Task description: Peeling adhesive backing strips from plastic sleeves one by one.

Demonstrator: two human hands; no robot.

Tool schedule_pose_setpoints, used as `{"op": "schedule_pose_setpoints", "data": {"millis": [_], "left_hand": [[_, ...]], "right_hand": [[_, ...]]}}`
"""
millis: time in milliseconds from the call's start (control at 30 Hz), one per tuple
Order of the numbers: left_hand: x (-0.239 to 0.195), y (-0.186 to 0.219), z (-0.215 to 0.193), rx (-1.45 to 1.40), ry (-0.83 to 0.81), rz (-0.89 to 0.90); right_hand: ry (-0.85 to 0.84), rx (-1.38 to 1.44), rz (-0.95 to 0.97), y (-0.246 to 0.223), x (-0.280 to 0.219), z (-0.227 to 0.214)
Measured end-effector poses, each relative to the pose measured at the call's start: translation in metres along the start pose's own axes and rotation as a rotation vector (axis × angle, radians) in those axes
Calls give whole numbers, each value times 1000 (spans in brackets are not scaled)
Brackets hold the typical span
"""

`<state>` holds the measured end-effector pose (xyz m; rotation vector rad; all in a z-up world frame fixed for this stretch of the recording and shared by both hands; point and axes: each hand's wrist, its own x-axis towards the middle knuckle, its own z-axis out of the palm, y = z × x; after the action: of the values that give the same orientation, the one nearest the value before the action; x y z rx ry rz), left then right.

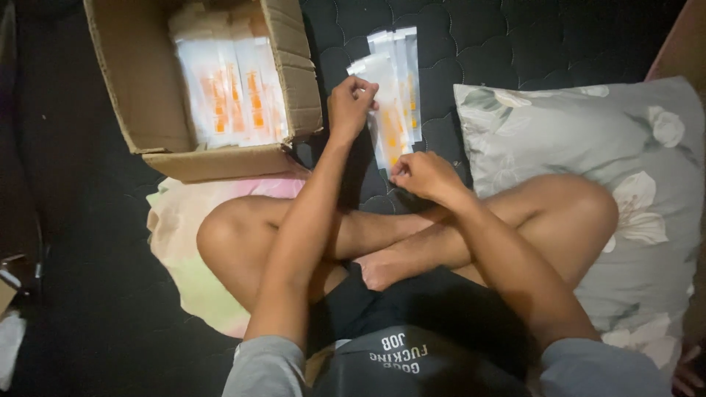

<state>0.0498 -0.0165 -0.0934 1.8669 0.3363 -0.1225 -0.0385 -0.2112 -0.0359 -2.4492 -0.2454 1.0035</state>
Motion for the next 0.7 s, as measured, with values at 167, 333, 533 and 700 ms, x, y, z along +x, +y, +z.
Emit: {"op": "schedule_pose_setpoints", "data": {"millis": [167, 333, 533, 700], "left_hand": [[15, -18, 12, 71, 15, -54], [26, -48, 22, 143, -32, -66], [13, -15, 23, -40, -157, -166], [-30, 73, -30, 5, -179, 284]], "right_hand": [[65, -18, 42, -3, 15, 1], [44, -47, 68, -4, 25, 3], [-191, -253, 179, -23, 14, -9], [135, 20, -104, -54, -4, -25]]}}
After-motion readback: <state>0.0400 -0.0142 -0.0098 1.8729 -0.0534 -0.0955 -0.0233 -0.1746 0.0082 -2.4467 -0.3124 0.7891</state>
